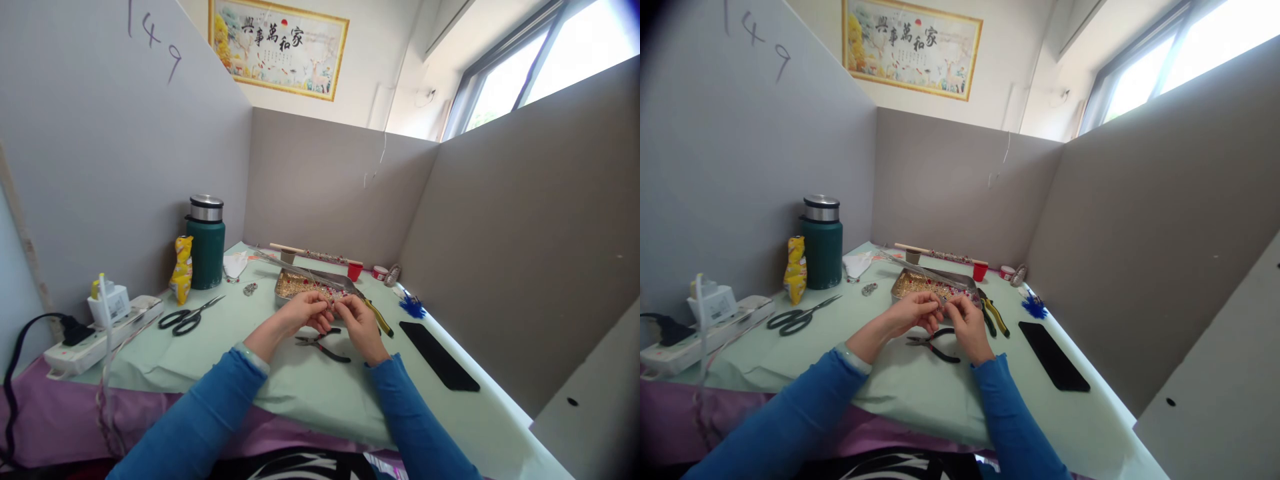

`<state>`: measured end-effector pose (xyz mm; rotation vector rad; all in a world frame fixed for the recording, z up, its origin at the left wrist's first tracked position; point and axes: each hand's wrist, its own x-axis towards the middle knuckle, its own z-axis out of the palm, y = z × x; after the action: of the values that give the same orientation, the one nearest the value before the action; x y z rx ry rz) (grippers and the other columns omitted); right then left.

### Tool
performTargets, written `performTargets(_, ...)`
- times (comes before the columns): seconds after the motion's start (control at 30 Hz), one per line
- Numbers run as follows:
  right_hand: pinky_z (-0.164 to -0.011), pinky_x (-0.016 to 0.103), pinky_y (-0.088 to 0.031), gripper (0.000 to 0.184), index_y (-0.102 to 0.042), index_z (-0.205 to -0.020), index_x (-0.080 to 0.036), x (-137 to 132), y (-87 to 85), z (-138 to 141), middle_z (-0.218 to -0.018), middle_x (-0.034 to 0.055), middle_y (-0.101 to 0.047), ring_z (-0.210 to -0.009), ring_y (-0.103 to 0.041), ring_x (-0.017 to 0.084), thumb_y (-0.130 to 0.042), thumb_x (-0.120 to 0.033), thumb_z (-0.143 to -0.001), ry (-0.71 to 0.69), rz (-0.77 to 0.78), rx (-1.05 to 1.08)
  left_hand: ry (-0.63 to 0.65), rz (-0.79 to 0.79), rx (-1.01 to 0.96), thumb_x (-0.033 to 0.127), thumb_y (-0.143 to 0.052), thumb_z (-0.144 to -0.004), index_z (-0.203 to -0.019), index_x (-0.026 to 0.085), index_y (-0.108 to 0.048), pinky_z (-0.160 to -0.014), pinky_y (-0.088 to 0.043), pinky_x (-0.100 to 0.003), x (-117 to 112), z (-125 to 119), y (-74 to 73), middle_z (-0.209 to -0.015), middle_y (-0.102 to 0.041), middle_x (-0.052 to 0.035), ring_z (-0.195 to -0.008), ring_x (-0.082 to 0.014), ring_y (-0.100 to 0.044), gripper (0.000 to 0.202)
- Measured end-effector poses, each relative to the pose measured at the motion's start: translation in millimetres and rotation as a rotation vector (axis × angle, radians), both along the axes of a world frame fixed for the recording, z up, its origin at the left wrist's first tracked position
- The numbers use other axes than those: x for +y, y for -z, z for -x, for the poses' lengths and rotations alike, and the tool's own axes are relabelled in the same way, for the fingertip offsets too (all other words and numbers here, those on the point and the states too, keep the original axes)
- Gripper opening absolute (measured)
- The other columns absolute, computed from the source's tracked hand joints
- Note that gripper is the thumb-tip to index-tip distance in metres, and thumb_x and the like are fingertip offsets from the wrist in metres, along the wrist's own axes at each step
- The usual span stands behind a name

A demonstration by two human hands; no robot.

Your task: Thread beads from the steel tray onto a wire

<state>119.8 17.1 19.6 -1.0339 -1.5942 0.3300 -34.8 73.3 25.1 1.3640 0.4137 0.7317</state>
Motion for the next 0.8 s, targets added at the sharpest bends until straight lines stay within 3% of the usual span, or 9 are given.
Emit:
performTargets(0.47, -0.065, 0.027, -0.042, 0.018, -0.056, -0.073, -0.018, 0.6, 6.5, 3.5, -0.069, 0.0027, -0.060, -0.066, -0.054, 0.015, -0.049, -0.030, -0.085, 0.209, -0.111, -0.222, -0.109, -0.096, 0.126, 0.030, -0.057, -0.078, -0.080, 0.013, -0.047, -0.051, -0.050, -0.028, -6.0, -3.5, -3.4, -0.067, -0.061, -0.0033, -0.050, -0.0135, -0.061, 0.019)
performTargets(0.8, -0.063, 0.025, -0.043, 0.015, -0.052, -0.078, -0.018, -0.8, 3.1, 5.2, -0.072, 0.0014, -0.059, -0.065, -0.054, 0.014, -0.045, -0.030, -0.086, 0.140, -0.064, -0.060, -0.010, -0.034, 0.007, 0.032, -0.062, -0.074, -0.085, 0.013, -0.050, -0.053, -0.050, -0.027, -0.7, -1.7, 0.0, -0.071, -0.063, -0.0055, -0.055, -0.0143, -0.063, 0.025)
